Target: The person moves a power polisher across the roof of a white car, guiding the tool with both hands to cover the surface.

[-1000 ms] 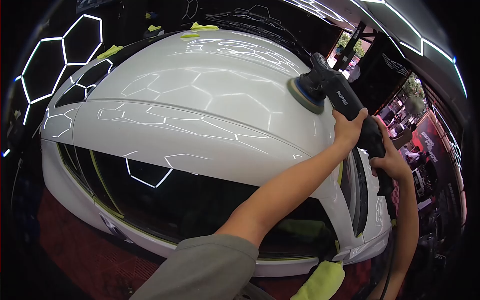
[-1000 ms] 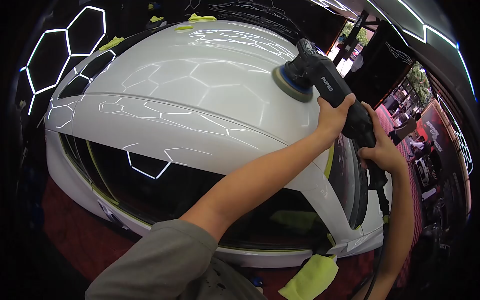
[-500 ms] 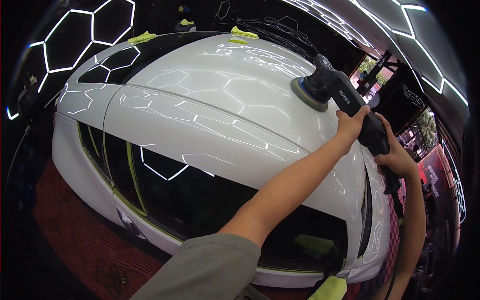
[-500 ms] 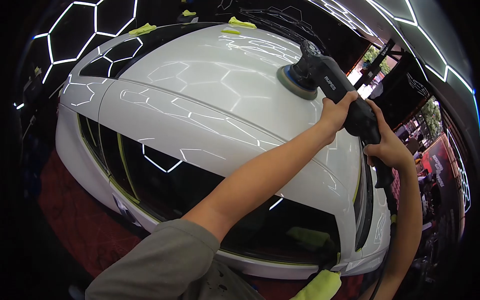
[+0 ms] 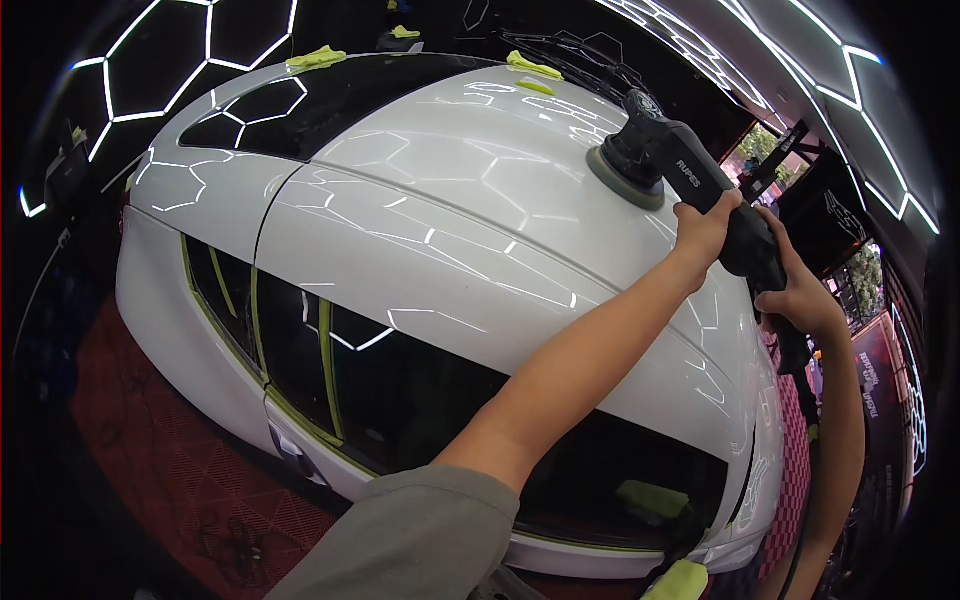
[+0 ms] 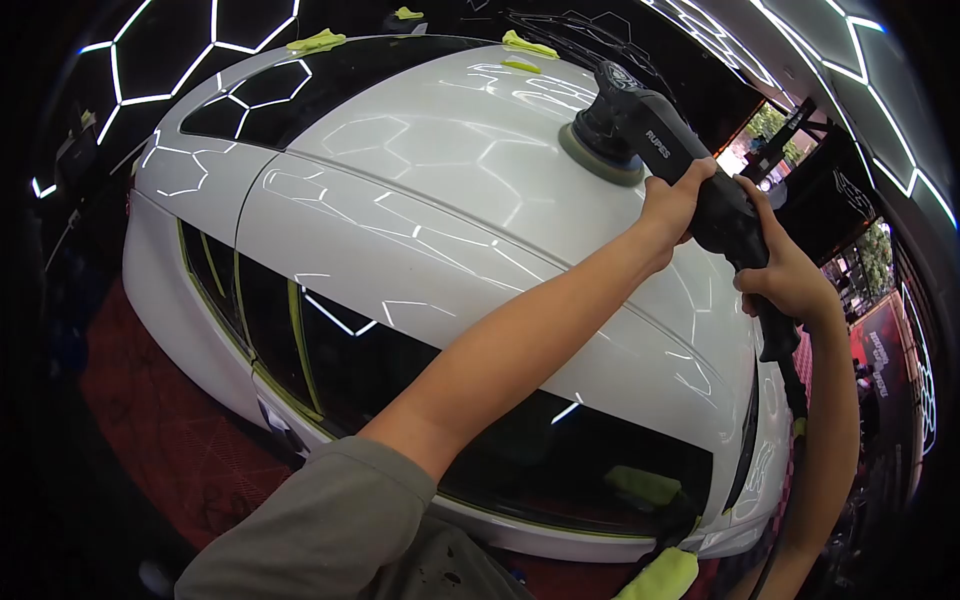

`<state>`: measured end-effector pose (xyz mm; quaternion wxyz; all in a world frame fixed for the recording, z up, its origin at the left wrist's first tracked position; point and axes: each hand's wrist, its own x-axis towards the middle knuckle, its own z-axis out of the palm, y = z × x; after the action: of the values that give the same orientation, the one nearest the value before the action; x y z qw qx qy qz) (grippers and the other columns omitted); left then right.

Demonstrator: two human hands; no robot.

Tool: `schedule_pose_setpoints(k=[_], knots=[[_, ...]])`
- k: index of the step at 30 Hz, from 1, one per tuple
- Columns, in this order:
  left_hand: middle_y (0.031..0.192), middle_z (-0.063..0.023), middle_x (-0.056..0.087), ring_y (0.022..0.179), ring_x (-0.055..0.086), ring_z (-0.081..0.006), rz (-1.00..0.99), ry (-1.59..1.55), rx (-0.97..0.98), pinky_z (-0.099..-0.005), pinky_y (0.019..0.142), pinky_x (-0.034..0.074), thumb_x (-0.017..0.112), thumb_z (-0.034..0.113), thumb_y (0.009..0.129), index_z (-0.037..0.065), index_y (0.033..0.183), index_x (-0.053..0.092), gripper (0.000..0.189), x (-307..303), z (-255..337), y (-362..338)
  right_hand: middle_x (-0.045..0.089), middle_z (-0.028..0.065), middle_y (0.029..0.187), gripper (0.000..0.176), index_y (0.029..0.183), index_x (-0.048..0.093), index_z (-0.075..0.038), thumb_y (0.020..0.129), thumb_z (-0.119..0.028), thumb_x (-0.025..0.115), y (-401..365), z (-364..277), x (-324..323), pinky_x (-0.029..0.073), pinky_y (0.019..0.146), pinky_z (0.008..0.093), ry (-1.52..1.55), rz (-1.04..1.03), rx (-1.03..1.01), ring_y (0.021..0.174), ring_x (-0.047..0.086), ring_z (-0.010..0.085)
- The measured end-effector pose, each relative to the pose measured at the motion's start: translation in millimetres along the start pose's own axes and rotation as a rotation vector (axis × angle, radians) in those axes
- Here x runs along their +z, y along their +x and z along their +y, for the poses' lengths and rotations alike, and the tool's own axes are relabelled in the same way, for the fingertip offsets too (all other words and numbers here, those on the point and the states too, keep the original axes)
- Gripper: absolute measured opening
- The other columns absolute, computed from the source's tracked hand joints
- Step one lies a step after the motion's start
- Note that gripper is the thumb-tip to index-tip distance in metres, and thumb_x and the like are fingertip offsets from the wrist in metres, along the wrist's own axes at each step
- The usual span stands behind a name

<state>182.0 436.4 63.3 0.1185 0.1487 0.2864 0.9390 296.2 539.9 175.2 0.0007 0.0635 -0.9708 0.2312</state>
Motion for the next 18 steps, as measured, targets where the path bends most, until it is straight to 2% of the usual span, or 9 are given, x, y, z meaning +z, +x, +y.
schedule_pose_setpoints(k=[1, 5, 7, 14, 18], knots=[[0.124, -0.021, 0.054, 0.111, 0.061, -0.0256, -0.002, -0.029, -0.003, -0.0334, 0.095, 0.051, 0.074, 0.043, 0.083, -0.008, 0.134, 0.026, 0.086, -4, 8, -2, 0.062, 0.0153, 0.089, 0.11, 0.161, 0.015, -0.024, 0.065, 0.009, 0.058, 4, -8, 3, 0.054, 0.051, 0.0339, 0.007, -0.008, 0.011, 0.051, 0.061, 0.0193], [0.123, -0.0203, 0.054, 0.11, 0.061, -0.025, 0.006, -0.044, -0.007, -0.0331, 0.094, 0.052, 0.073, 0.044, 0.083, -0.008, 0.134, 0.025, 0.087, -24, 33, -5, 0.061, 0.0147, 0.087, 0.11, 0.161, 0.016, -0.025, 0.065, 0.008, 0.057, 18, -38, 18, 0.054, 0.05, 0.0337, 0.005, -0.025, 0.038, 0.05, 0.061, 0.019], [0.115, -0.0163, 0.054, 0.097, 0.064, -0.0205, 0.047, -0.021, 0.039, -0.0347, 0.081, 0.055, 0.073, 0.051, 0.081, -0.004, 0.133, 0.027, 0.088, -32, 43, -2, 0.061, 0.0134, 0.084, 0.11, 0.161, 0.016, -0.025, 0.065, 0.008, 0.058, 26, -51, 23, 0.054, 0.05, 0.0336, -0.001, -0.018, 0.014, 0.05, 0.061, 0.0187], [0.114, -0.0159, 0.055, 0.094, 0.064, -0.0195, 0.061, -0.05, 0.061, -0.034, 0.076, 0.054, 0.073, 0.05, 0.082, -0.003, 0.134, 0.025, 0.088, -62, 85, -2, 0.06, 0.0118, 0.082, 0.108, 0.16, 0.02, -0.025, 0.064, 0.007, 0.057, 54, -86, 41, 0.052, 0.049, 0.0323, -0.057, -0.009, -0.029, 0.048, 0.059, 0.0182], [0.111, -0.0151, 0.056, 0.089, 0.063, -0.0178, 0.128, -0.039, 0.079, -0.0323, 0.071, 0.052, 0.073, 0.049, 0.081, -0.004, 0.136, 0.024, 0.091, -84, 112, -1, 0.058, 0.011, 0.081, 0.107, 0.159, 0.022, -0.024, 0.062, 0.006, 0.057, 67, -125, 62, 0.052, 0.047, 0.0312, -0.023, -0.034, 0.017, 0.048, 0.059, 0.0176]])
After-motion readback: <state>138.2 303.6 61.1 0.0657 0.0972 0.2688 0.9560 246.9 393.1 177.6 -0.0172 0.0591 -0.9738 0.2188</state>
